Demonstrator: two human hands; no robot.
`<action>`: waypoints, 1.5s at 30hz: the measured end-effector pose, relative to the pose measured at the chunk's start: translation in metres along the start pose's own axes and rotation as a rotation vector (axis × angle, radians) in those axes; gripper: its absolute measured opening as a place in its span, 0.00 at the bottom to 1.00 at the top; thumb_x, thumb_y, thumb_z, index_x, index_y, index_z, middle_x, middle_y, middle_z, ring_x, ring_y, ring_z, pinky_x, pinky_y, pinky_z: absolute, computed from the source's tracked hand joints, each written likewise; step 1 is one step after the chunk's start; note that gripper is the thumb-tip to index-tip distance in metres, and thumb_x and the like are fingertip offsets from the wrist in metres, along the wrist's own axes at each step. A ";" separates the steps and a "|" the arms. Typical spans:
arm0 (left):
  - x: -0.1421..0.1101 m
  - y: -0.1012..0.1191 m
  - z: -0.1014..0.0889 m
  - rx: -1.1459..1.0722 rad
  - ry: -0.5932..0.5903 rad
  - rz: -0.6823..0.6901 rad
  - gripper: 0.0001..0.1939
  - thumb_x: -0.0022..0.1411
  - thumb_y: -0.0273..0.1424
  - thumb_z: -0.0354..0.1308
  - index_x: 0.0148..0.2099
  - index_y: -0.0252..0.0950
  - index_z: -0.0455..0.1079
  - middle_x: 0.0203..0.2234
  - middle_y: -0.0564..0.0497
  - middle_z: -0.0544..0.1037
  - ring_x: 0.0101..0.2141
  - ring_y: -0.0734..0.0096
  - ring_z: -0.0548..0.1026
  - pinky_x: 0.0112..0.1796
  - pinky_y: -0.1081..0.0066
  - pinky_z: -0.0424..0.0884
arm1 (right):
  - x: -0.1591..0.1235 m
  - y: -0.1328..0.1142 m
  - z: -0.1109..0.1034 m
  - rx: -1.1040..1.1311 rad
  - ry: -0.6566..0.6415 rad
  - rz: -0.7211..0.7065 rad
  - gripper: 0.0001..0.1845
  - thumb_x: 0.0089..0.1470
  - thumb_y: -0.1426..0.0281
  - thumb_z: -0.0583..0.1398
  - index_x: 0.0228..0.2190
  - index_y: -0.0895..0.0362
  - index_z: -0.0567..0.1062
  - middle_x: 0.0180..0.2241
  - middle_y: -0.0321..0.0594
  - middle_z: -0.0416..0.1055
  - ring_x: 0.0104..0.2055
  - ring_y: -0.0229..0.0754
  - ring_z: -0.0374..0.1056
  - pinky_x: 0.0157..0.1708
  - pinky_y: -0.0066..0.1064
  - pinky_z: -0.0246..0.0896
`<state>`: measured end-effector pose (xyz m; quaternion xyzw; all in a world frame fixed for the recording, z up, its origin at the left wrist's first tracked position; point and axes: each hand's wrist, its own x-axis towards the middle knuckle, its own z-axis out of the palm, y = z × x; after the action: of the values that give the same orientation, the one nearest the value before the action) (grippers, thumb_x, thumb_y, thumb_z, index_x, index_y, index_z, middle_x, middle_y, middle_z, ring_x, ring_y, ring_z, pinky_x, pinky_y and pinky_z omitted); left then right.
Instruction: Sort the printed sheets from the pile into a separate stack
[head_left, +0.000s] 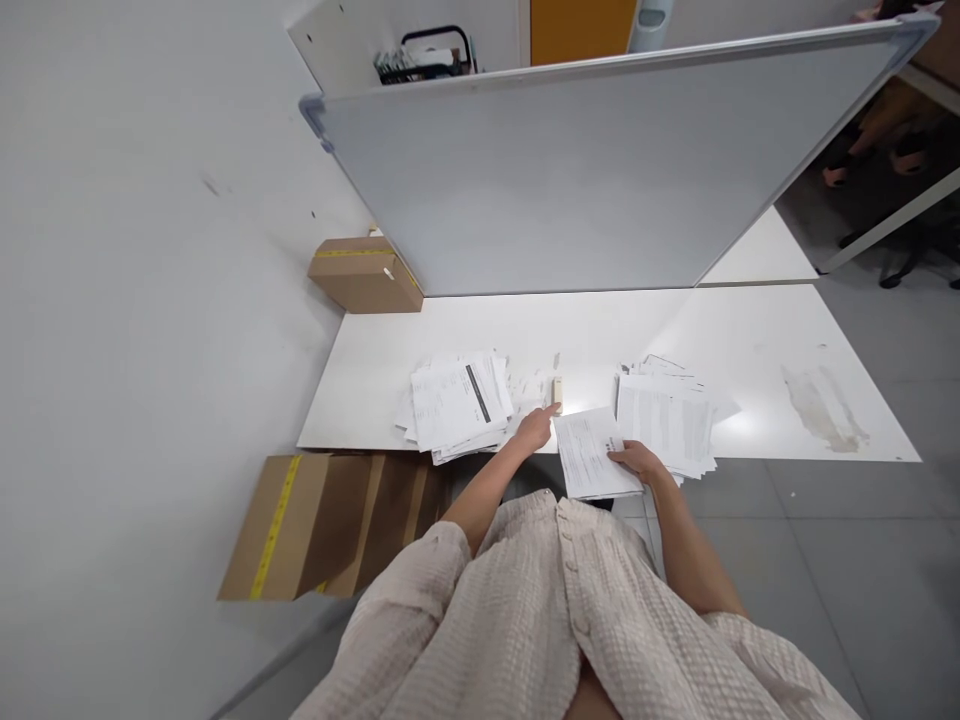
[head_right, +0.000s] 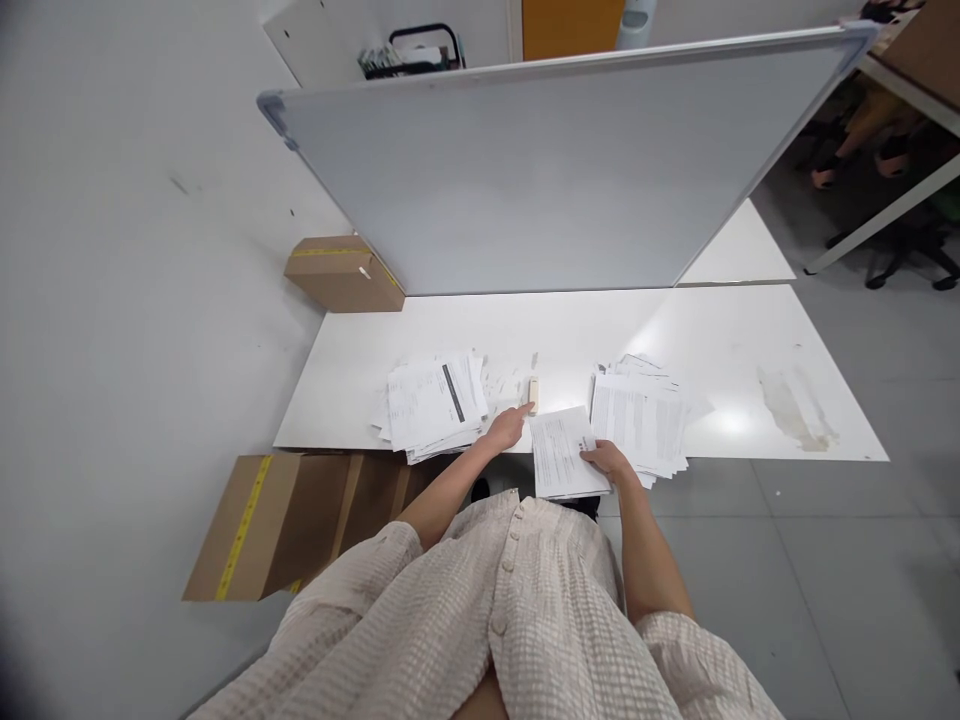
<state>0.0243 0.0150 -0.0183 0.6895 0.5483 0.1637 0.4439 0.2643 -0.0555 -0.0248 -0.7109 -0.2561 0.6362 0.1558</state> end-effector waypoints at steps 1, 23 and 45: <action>0.001 0.000 0.000 0.012 -0.005 -0.001 0.24 0.53 0.23 0.49 0.54 0.40 0.61 0.38 0.46 0.72 0.40 0.63 0.68 0.44 0.68 0.60 | 0.000 0.000 0.000 0.012 -0.008 -0.004 0.10 0.35 0.72 0.60 0.26 0.61 0.72 0.29 0.47 0.74 0.29 0.44 0.70 0.28 0.31 0.64; 0.002 0.011 -0.005 0.499 -0.207 0.063 0.25 0.59 0.23 0.38 0.59 0.38 0.49 0.48 0.44 0.64 0.45 0.63 0.65 0.43 0.68 0.61 | 0.011 0.001 0.003 0.187 -0.037 -0.013 0.11 0.36 0.71 0.62 0.27 0.60 0.72 0.34 0.47 0.74 0.35 0.47 0.70 0.31 0.34 0.66; -0.042 0.011 -0.016 0.409 0.022 0.151 0.23 0.61 0.27 0.39 0.59 0.43 0.50 0.39 0.47 0.66 0.39 0.67 0.66 0.40 0.69 0.63 | -0.020 -0.004 -0.073 -0.035 0.376 -0.169 0.16 0.35 0.65 0.61 0.29 0.61 0.70 0.27 0.43 0.72 0.25 0.41 0.68 0.22 0.27 0.62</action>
<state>0.0048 -0.0160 0.0103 0.8026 0.5216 0.0894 0.2754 0.3347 -0.0558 0.0037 -0.7956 -0.2922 0.4726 0.2413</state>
